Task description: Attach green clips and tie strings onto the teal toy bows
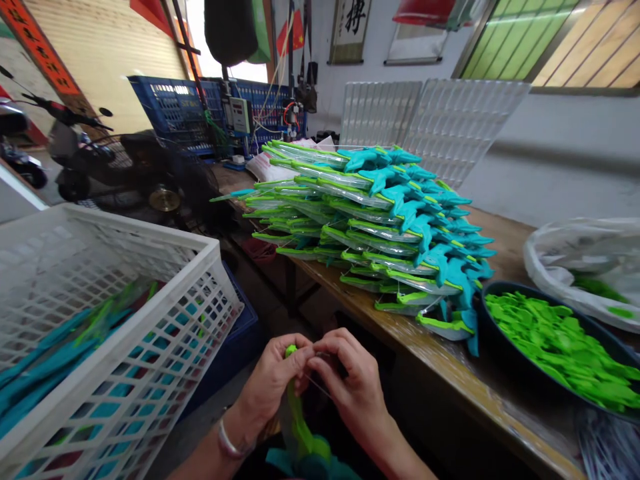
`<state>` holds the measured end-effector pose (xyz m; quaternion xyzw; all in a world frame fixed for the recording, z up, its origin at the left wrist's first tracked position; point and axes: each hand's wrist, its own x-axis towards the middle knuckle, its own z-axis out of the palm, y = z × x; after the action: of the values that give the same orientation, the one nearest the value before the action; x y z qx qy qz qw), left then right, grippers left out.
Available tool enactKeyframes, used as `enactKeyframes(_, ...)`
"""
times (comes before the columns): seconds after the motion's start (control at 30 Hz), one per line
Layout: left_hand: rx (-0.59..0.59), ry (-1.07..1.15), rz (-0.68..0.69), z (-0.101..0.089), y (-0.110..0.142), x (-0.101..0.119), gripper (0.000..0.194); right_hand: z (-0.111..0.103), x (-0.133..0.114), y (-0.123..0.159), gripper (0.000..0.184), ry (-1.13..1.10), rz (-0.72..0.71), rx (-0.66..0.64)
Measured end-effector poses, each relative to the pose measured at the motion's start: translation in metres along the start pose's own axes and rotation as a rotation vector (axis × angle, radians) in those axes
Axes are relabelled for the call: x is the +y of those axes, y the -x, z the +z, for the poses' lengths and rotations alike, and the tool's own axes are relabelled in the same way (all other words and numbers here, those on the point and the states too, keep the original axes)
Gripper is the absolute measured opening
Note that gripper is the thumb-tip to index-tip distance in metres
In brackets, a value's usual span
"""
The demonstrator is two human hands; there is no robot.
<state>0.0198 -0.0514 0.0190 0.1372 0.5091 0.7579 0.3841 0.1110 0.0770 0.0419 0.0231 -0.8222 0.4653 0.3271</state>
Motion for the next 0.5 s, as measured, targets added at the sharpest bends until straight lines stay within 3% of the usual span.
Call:
enactKeyframes(0.27,-0.018,-0.046,0.046,-0.001,0.002,-0.001,0.040,-0.022,-0.009,-0.002,0.012,0.237,-0.044,-0.086)
enactKeyframes(0.5,-0.072,-0.087,0.069,-0.006,0.001,-0.005,0.038,-0.031,-0.014,0.011,0.016,0.380,-0.063,-0.056)
